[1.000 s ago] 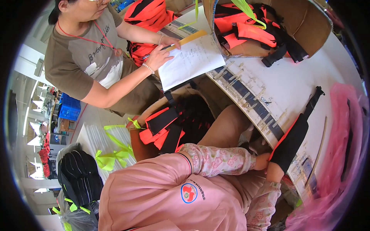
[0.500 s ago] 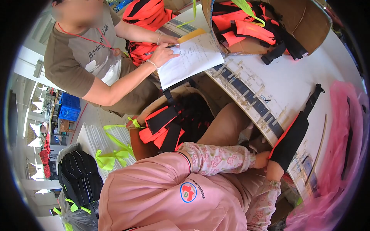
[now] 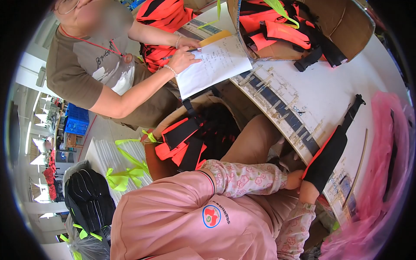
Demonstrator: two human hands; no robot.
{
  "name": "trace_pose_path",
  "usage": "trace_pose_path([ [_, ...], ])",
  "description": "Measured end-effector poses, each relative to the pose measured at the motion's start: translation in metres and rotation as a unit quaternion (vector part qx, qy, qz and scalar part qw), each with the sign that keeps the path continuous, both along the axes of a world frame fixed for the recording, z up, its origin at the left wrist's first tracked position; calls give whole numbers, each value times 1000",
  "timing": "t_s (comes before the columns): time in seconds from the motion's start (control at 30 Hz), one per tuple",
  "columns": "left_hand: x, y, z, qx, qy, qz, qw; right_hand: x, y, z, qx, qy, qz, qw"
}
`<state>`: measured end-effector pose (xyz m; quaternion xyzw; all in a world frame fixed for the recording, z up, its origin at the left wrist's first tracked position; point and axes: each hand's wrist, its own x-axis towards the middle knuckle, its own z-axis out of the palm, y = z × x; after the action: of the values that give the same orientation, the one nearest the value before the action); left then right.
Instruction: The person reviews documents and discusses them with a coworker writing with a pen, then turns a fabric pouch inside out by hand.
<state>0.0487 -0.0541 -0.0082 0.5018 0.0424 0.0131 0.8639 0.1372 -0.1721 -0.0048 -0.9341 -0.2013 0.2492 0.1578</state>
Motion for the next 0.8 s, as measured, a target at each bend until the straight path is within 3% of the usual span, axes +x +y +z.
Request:
trace_pose_path([
  [0.8, -1, -2, -2, 20, 4, 11, 1000, -2, -3, -3, 10, -12, 5, 1000],
])
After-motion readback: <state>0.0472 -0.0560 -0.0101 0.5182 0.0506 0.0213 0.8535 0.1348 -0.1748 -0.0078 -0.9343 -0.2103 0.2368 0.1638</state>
